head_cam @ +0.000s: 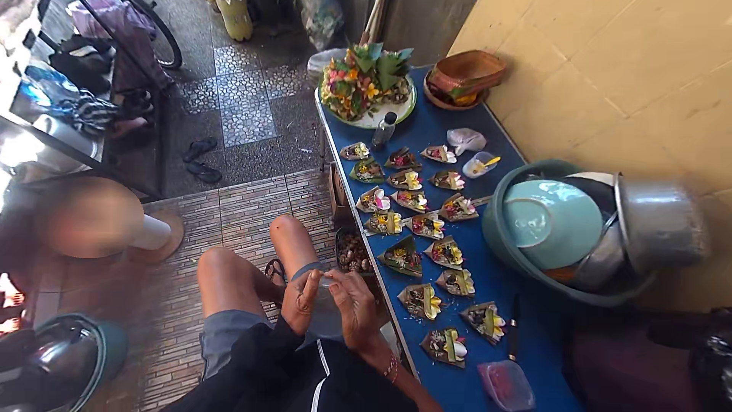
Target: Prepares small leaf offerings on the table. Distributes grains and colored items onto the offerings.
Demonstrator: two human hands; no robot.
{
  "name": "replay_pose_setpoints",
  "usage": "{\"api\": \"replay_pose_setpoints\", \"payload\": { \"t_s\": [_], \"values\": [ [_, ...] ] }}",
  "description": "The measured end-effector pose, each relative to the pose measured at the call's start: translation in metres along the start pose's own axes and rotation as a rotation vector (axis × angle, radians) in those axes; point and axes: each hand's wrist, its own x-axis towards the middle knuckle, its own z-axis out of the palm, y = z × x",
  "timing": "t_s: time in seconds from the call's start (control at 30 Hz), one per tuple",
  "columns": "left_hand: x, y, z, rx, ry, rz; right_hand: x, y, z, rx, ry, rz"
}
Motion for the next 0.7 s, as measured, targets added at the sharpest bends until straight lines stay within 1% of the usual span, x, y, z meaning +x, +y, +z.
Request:
{"api": "replay_pose_setpoints", "payload": {
  "t_s": [0.13, 0.2, 0.27, 0.33, 0.4, 0.47, 0.5, 0.53, 0.57, 0.6, 0.63, 0.7],
  "values": [
    [0.001, -0.007, 0.000, 0.008, 0.009, -0.089, -0.002, 0.007, 0.005, 0.021, -0.020, 0.047],
    [0.001, -0.012, -0.003, 0.023, -0.027, -0.074, -0.004, 0.010, 0.006, 0.021, -0.034, 0.088],
    [0.000, -0.021, -0.008, 0.020, -0.103, -0.045, -0.006, 0.011, 0.006, 0.028, -0.069, 0.138],
    [-0.004, -0.027, -0.012, -0.010, -0.129, -0.029, -0.006, 0.011, 0.006, 0.046, -0.117, 0.158],
    [-0.008, -0.024, -0.016, -0.029, -0.104, -0.061, -0.005, 0.013, 0.002, 0.134, -0.215, 0.182],
    [-0.012, -0.017, -0.021, -0.089, -0.031, -0.131, -0.001, 0.025, -0.006, 0.232, -0.279, 0.239],
    [-0.012, -0.014, -0.025, -0.144, 0.013, -0.165, 0.001, 0.037, -0.010, 0.201, -0.259, 0.260],
    [-0.013, -0.014, -0.030, -0.200, 0.045, -0.185, 0.004, 0.052, -0.013, 0.098, -0.228, 0.244],
    [-0.014, -0.016, -0.036, -0.235, 0.076, -0.187, 0.004, 0.070, -0.017, -0.060, -0.218, 0.189],
    [-0.014, -0.019, -0.043, -0.257, 0.102, -0.184, 0.004, 0.089, -0.021, -0.243, -0.256, 0.114],
    [-0.014, -0.021, -0.050, -0.269, 0.130, -0.181, 0.003, 0.106, -0.025, -0.408, -0.339, 0.041],
    [-0.016, -0.025, -0.066, -0.293, 0.174, -0.181, 0.003, 0.135, -0.033, -0.615, -0.532, -0.101]
  ]
}}
